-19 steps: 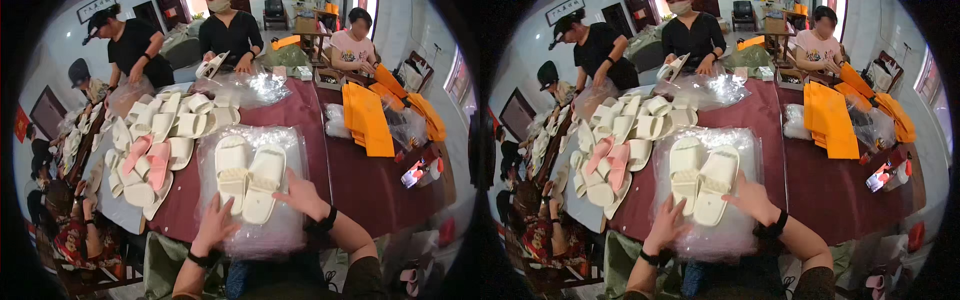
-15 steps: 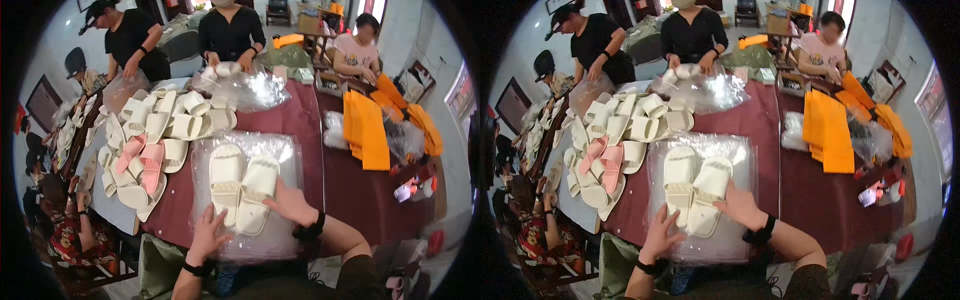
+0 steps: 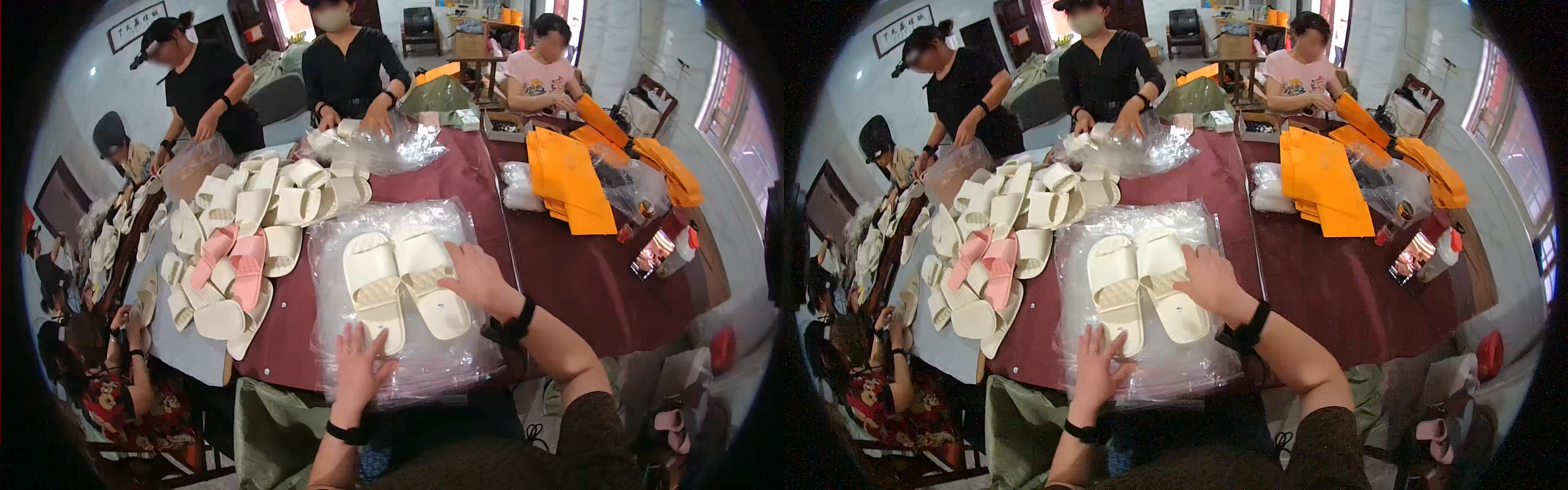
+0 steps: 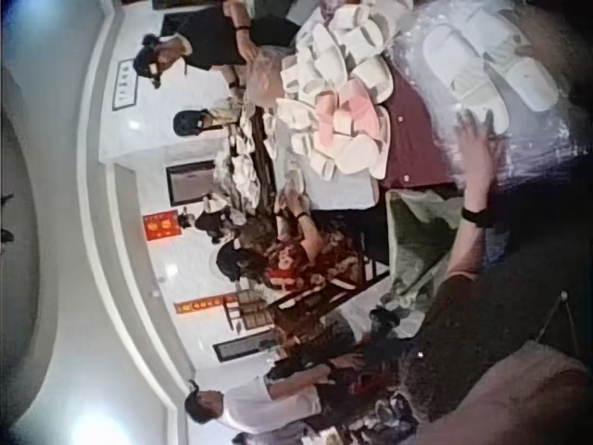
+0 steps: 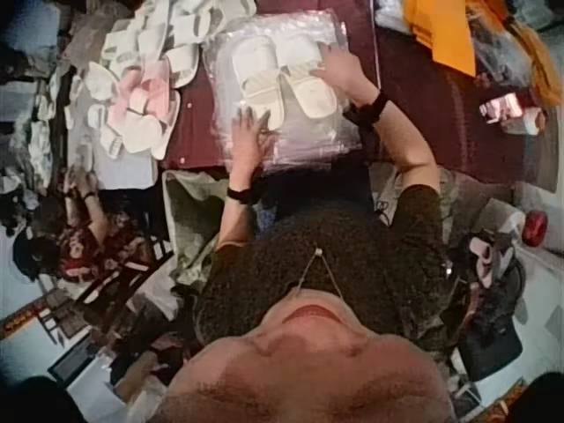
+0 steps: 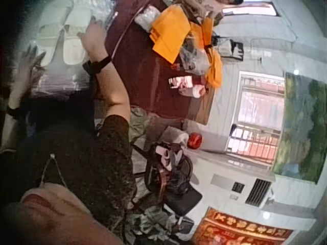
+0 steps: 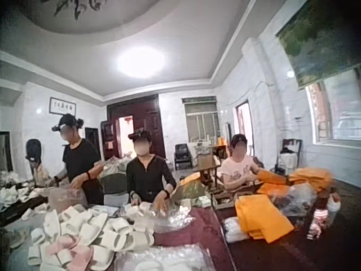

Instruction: Packing pairs of slippers into plastic bags and then into a large sack in a workshop.

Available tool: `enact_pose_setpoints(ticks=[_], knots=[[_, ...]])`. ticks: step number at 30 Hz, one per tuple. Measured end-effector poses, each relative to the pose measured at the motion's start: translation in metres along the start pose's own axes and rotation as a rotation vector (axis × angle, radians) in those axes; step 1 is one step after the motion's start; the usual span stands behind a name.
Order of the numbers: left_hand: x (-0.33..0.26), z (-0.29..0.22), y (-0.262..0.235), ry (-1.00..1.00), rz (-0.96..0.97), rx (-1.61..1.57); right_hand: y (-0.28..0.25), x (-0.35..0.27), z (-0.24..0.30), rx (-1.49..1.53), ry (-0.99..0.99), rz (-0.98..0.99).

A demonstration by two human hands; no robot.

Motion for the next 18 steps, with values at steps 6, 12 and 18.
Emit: enact_pose_setpoints(ticks=[6,12,18], knots=[[-0.006,-0.012,0.011,0.042,0.008,-0.013,-0.085,-0.04,0.107,0.028,-0.133,0.178],[-0.013,-0.011,0.017,0.076,-0.04,-0.006,0.048,-0.018,0.087,-0.211,-0.027,0.378],[-0.014,-0.012,0.018,0.118,-0.095,0.016,0.107,0.005,0.061,-0.32,0.142,-0.083]])
Point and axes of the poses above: each hand's wrist, its own x-axis towards the middle knuckle, its own y-axis out of the palm, z = x × y, the point moved 10 cm from there along x, towards the middle knuckle, and after that the axes turned 4 degrees about y, right-handed, at the moved point
